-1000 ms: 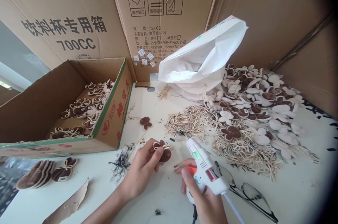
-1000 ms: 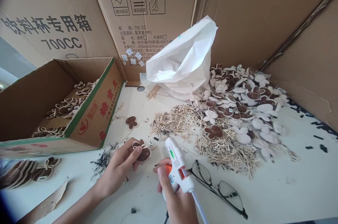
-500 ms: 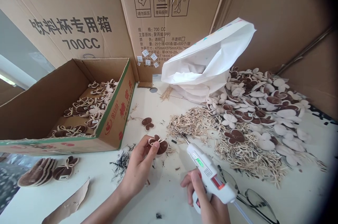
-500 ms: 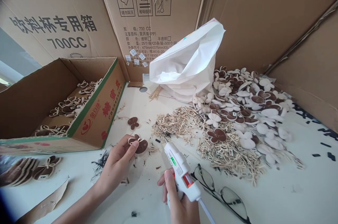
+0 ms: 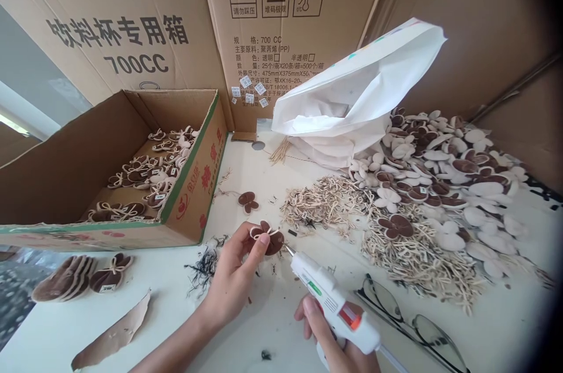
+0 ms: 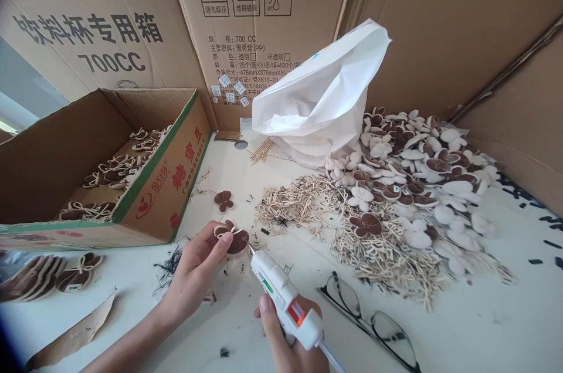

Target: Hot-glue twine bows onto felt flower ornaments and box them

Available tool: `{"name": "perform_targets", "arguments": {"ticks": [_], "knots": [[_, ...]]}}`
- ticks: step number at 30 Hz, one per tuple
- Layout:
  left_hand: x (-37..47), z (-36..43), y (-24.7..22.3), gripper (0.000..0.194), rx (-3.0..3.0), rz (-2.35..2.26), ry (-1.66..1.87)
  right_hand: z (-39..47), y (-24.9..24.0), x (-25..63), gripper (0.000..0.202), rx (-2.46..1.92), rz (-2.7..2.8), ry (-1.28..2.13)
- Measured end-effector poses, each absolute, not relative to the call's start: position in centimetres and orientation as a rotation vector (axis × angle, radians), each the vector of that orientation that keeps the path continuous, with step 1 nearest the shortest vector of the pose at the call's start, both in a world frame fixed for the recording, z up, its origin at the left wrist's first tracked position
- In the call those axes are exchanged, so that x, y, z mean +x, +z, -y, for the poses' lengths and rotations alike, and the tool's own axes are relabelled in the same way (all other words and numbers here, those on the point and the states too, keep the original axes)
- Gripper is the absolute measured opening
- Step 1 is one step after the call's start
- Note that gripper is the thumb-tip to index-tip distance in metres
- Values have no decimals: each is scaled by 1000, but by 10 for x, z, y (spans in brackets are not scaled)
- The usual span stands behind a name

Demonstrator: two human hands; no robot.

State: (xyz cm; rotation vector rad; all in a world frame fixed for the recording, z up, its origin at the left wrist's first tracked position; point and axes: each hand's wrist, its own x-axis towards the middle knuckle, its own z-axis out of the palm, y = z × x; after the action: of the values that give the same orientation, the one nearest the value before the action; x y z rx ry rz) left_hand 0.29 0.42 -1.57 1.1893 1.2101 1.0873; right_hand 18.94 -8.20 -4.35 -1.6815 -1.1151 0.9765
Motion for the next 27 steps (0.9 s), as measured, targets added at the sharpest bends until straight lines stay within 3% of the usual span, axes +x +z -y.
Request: {"name": "perform_targets", "arguments": {"ticks": [27], "knots": [[2, -3, -9, 37, 1223, -1186, 1073, 85, -48, 193, 57, -1675, 1084, 1024]]}}
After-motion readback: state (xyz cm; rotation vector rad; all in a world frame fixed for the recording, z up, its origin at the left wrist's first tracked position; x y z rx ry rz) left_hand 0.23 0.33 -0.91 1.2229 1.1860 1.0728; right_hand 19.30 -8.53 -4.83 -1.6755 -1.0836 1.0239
